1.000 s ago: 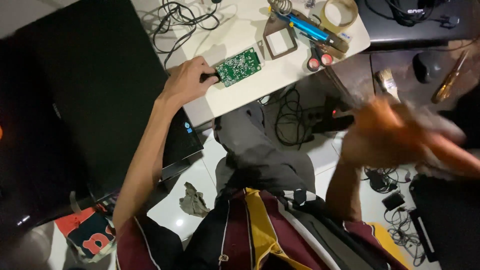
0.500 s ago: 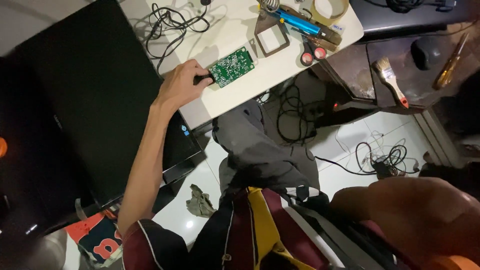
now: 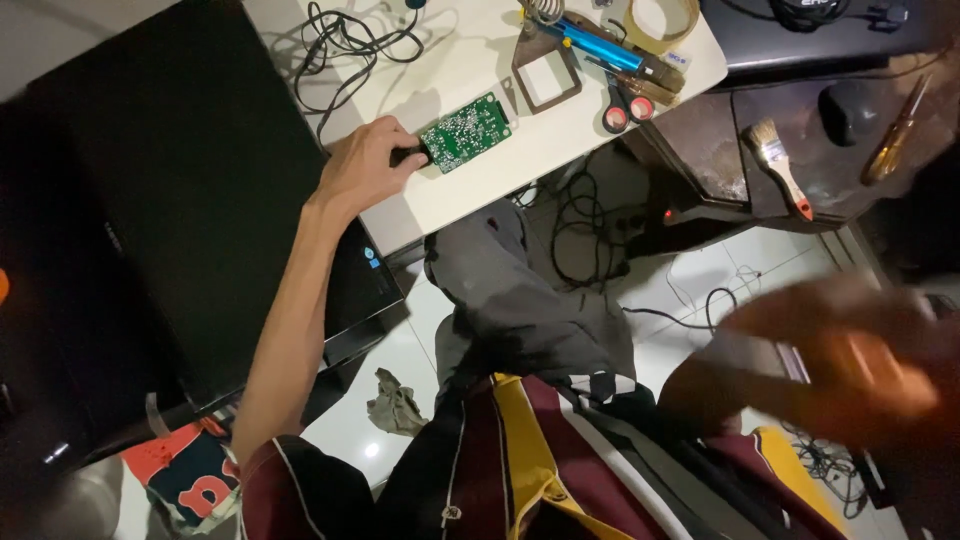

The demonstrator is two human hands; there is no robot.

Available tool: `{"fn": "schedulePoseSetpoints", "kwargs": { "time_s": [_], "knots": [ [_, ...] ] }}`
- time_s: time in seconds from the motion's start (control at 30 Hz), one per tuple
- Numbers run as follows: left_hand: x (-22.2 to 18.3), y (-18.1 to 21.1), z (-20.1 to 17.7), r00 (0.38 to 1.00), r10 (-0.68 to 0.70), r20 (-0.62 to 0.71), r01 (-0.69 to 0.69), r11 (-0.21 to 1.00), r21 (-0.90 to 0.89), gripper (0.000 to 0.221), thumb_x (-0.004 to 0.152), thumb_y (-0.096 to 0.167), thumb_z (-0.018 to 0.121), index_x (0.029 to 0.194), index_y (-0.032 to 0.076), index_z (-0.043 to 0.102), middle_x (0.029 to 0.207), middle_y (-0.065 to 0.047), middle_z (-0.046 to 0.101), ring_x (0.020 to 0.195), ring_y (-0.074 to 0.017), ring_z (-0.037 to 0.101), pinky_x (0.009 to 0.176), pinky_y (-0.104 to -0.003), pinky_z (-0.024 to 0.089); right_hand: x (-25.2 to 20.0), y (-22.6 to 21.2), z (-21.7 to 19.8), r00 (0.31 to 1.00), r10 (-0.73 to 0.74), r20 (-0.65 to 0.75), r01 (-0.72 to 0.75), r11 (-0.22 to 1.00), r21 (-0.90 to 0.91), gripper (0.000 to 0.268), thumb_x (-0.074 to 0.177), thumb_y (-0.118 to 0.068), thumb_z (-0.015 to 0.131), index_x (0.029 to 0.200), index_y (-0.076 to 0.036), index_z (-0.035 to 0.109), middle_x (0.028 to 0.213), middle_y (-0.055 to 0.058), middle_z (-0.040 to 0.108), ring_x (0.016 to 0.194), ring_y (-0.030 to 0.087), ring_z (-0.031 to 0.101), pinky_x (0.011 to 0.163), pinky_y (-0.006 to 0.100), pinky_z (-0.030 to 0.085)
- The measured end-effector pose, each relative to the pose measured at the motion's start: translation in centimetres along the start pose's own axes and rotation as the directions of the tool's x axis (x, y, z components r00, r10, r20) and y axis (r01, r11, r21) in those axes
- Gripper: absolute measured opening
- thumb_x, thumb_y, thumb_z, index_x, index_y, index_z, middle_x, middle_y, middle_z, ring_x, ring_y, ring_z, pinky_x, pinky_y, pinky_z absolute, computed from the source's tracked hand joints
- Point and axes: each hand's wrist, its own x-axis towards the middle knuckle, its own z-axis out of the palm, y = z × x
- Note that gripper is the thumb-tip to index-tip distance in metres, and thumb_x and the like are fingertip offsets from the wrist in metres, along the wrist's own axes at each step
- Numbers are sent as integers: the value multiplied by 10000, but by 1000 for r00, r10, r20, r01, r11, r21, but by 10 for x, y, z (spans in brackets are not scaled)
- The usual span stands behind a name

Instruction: Desoldering components from a printed circuit board using a soldering iron and a desoldering pump.

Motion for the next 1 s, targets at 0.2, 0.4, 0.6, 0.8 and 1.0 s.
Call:
{"fn": "schedulePoseSetpoints", "kwargs": {
  "time_s": [0.2,0.4,0.6,0.8,1.0],
  "knots": [
    [-2,8,-5,998,-50,24,50,998,23,248,967,222,685,1125,48,763,1090,-81,643,855,-250,643,785,-391,533,13,154,84,288,-9,-958,-299,949,-99,165,1104,-146,589,1173,-12,657,1045,98,710,771,195,653,657,337,592],
    [-2,-2,-1,996,64,-57,-63,998,7,269,897,158,765,1096,-17,722,1001,-138,690,824,-302,673,750,-405,539,73,171,88,491,348,-798,67,899,434,193,1065,1,518,1244,10,592,1084,114,586,907,177,586,880,310,542],
    [-1,37,-25,974,-198,108,199,980,4,307,882,150,767,1160,26,729,1019,-108,718,838,-268,680,750,-395,538,94,187,91,642,-40,-766,-357,868,-345,183,1034,-60,634,940,56,740,744,73,755,551,177,659,487,281,461],
    [-2,19,-17,998,57,12,-56,997,-56,349,837,101,746,1157,-37,734,1038,-150,716,798,-295,677,706,-386,545,116,196,93,734,84,-674,-167,984,-60,189,1109,-75,570,1290,-80,518,1084,115,644,810,242,619,729,369,530],
    [3,12,-10,998,-42,47,44,998,-55,465,835,224,742,1216,-40,704,1181,-187,695,950,-317,687,862,-416,557,130,213,100,762,97,-640,-136,991,-12,181,1102,-55,570,1279,-60,534,1046,81,591,876,198,518,815,343,471]
  ]
}}
